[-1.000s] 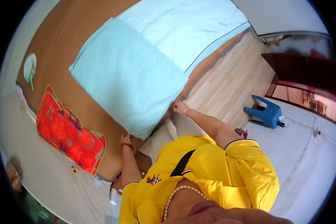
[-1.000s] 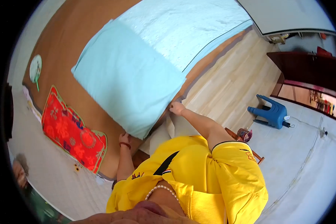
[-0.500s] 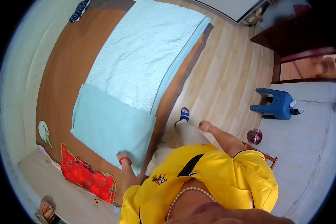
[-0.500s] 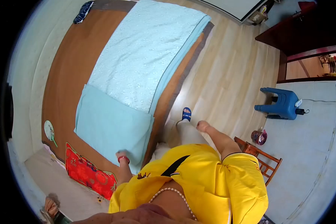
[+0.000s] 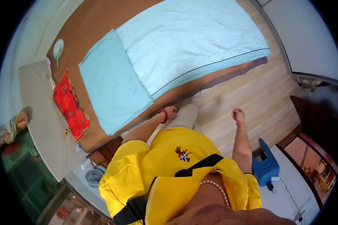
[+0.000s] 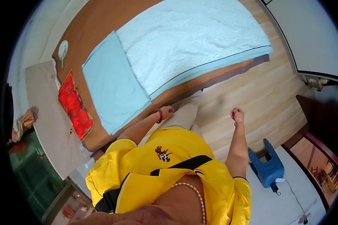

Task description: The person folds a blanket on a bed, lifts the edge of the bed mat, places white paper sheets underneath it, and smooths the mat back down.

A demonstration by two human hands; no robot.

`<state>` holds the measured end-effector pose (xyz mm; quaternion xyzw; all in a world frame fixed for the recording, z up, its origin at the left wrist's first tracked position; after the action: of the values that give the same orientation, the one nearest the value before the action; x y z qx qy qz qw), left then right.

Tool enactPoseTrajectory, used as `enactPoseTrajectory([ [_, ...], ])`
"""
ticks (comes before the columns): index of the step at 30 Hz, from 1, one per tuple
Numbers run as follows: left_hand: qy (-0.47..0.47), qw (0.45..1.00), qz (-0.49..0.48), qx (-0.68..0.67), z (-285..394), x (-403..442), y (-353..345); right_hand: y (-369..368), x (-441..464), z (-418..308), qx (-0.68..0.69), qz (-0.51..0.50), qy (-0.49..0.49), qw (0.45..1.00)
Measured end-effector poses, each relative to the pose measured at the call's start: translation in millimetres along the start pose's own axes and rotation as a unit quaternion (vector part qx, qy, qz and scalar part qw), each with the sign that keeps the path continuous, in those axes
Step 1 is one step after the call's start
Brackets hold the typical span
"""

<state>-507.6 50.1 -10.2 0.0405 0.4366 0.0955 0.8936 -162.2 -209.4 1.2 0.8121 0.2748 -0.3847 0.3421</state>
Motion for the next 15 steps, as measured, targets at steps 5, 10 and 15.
enactPoseTrajectory([
  [5, 0.055, 0.998, 0.017, -0.017, 36, 61, 13, 64, 75, -56, 0.011, -0.045, 0.036, 0.998],
  [10, 0.156, 0.951, 0.127, -0.236, 61, 81, 46, 111, 116, -129, 0.139, 0.028, 0.016, 0.99],
  [15, 0.099, 0.879, 0.203, -0.419, 69, 99, 54, 165, 185, -207, 0.145, 0.117, 0.041, 0.982],
])
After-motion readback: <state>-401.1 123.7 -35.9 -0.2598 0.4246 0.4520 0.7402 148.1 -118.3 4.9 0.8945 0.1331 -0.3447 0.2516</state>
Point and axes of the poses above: each hand's wrist, its own x-axis towards the middle knuckle, its own y-axis out of the back of the hand, z = x × y, the point moved 1 cm from there along x, towards the middle knuckle, and after that the axes turned 14 degrees about -x, right-handed, at the moved point
